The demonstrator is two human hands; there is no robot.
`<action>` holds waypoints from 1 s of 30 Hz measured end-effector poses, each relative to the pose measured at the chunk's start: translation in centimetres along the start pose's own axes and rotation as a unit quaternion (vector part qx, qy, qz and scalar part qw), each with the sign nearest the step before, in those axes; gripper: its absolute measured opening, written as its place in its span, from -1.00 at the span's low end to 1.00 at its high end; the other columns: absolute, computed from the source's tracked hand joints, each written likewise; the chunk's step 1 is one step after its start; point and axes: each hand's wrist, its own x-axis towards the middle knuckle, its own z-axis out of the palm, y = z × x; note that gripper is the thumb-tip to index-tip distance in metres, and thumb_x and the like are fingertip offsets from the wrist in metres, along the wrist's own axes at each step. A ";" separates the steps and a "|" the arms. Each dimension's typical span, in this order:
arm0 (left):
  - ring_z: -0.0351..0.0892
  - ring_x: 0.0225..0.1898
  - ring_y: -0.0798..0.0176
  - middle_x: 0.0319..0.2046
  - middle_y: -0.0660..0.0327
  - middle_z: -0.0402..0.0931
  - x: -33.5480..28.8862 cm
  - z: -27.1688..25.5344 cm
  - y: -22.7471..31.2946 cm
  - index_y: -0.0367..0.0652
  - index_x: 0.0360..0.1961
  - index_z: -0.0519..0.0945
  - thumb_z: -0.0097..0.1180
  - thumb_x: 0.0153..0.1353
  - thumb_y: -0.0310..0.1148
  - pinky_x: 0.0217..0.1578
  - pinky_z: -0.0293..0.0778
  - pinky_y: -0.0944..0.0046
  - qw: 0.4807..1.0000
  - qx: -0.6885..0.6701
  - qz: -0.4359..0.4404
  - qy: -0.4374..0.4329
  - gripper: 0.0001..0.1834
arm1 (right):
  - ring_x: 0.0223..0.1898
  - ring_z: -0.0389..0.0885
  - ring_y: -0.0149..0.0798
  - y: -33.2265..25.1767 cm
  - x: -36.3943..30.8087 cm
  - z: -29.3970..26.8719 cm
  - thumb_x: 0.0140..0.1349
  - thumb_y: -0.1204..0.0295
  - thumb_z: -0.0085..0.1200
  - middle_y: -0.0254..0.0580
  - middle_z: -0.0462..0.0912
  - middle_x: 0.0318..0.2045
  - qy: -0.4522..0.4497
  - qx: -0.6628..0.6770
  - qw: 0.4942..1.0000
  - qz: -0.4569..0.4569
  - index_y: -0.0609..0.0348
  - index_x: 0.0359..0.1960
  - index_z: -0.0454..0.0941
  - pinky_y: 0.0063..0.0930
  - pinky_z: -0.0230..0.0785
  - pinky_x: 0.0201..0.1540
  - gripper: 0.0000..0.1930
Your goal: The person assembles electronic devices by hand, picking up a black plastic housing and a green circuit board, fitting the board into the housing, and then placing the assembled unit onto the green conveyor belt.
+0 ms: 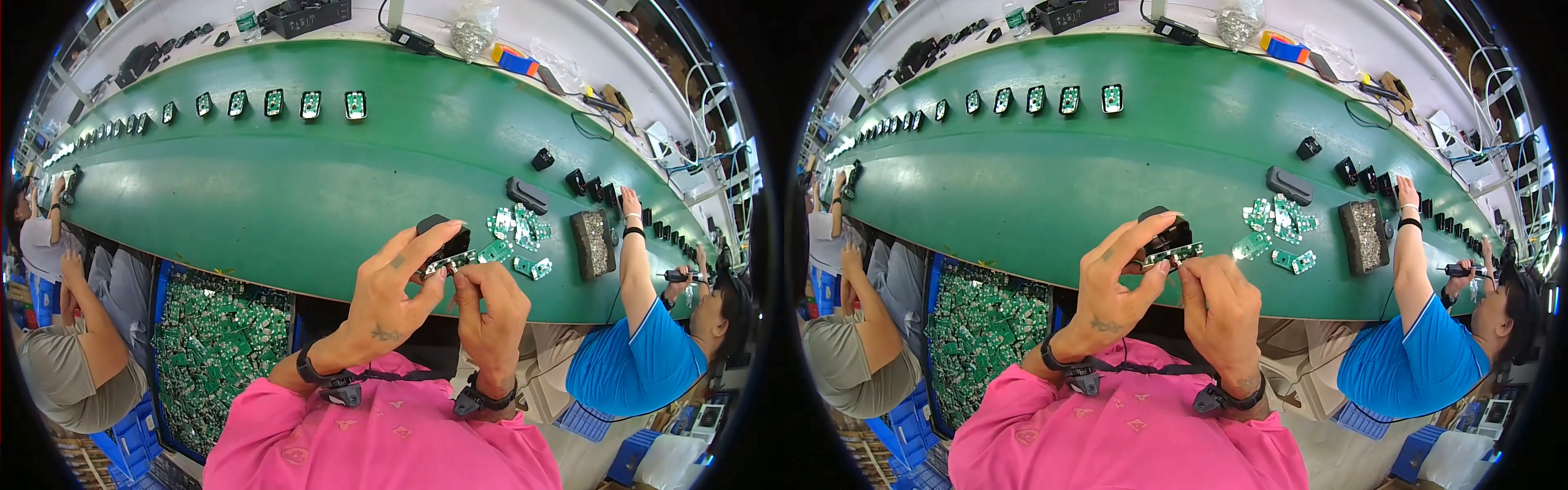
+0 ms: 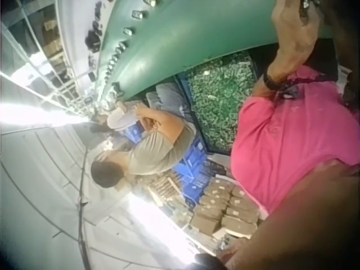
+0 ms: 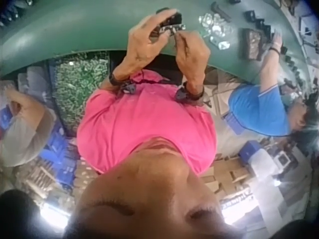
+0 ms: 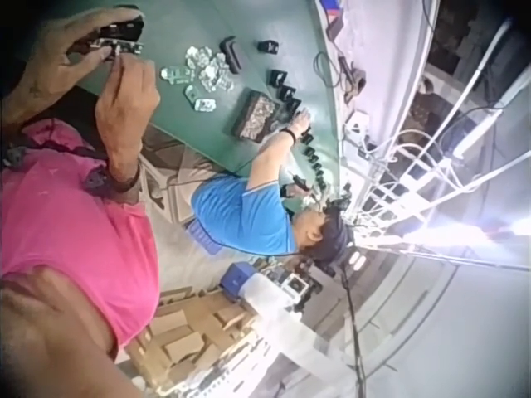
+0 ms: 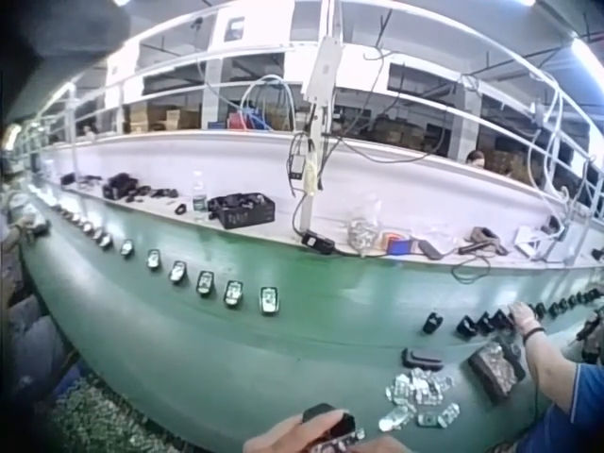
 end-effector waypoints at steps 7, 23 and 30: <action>0.66 -0.20 0.33 -0.10 0.13 0.57 -0.1 0.1 -0.1 -0.17 0.22 0.52 0.13 0.13 -0.66 -0.22 0.66 0.35 0.999 -0.040 -0.030 -0.020 -0.43 | -0.54 0.57 -0.27 0.3 -0.2 -0.1 0.29 0.59 0.16 -0.14 0.57 -0.46 -0.006 0.009 1.000 0.002 0.31 -0.33 0.55 -0.43 0.36 -0.48 -0.95; 0.69 -0.37 0.18 -0.08 0.03 0.61 -0.2 0.4 -1.0 -0.07 0.14 0.61 0.19 0.03 -0.69 -0.36 0.64 0.31 0.989 0.137 0.058 -0.020 -0.42 | -0.53 0.58 -0.07 0.5 0.6 -0.9 0.24 0.63 0.13 -0.05 0.58 -0.47 -0.074 -0.024 0.997 -0.019 0.29 -0.32 0.56 -0.30 0.36 -0.48 -0.98; 0.67 -0.41 0.18 -0.12 0.04 0.61 -0.5 1.4 -2.5 -0.06 0.16 0.59 0.17 0.06 -0.67 -0.38 0.62 0.29 0.987 0.152 0.051 -0.030 -0.42 | -0.43 0.59 0.07 1.5 -0.3 0.6 0.21 0.60 0.14 -0.05 0.58 -0.44 -0.072 -0.034 0.996 0.036 0.25 -0.28 0.56 -0.17 0.39 -0.43 -0.93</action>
